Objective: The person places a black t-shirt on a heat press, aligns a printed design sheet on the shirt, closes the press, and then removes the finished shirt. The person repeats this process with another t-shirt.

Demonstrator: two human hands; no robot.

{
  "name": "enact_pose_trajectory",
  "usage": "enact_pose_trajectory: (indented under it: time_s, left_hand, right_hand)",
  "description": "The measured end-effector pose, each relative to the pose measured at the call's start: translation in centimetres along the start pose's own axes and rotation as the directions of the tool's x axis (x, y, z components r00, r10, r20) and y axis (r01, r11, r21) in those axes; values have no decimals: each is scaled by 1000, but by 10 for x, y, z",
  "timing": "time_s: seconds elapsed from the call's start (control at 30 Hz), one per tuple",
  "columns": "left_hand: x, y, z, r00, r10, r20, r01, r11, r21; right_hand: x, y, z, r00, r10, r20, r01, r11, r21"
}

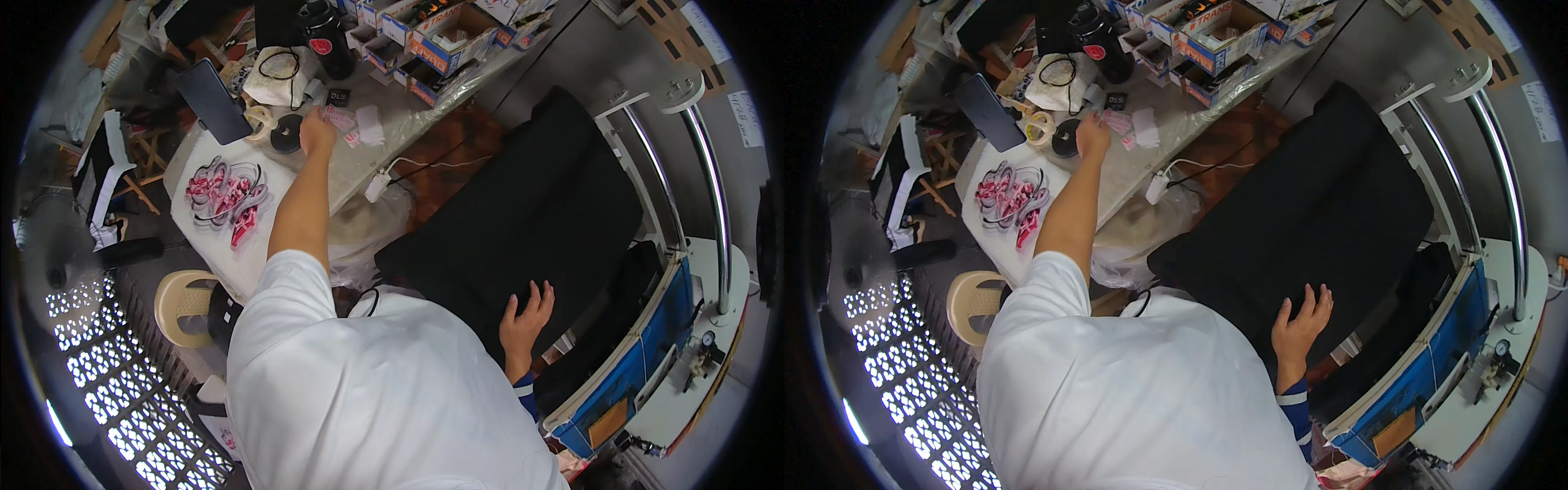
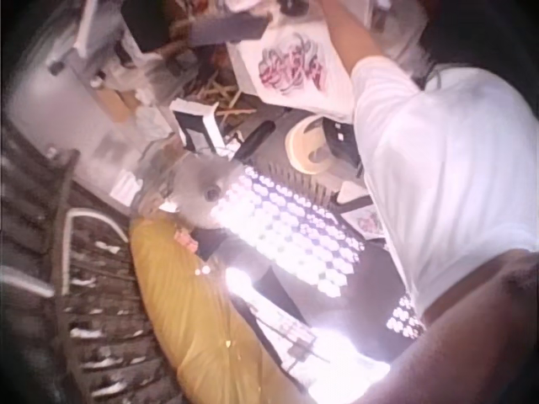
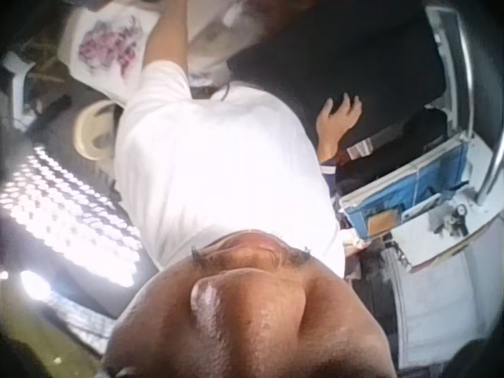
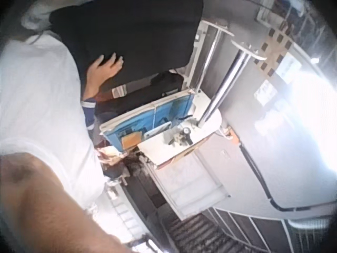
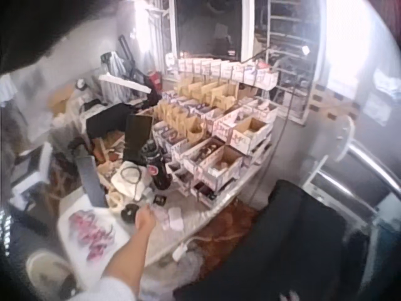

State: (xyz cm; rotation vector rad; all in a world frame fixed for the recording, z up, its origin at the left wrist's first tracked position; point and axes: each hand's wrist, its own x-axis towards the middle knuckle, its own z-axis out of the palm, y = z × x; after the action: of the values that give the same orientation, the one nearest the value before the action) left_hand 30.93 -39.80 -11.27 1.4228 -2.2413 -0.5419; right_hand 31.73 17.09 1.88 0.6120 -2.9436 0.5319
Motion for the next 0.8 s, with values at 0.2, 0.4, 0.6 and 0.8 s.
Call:
enact_pose_trajectory:
  time_s: [0.2,0.4,0.6,0.8]
  left_hand:
    - [7,21,21,981,-191,-19,192,978,81]
    - [14,23,2,963,-266,48,266,964,4]
    - [23,-5,-4,975,-212,-69,209,977,-51]
    - [49,-5,-7,976,72,-204,-99,987,-123]
  right_hand:
    - [-4,1,10,998,-7,-67,4,999,-41]
    - [-4,4,13,993,-21,-113,18,999,-28]
    - [-3,0,10,988,-40,-152,40,999,-4]
    - [-1,8,6,982,41,-187,-22,995,101]
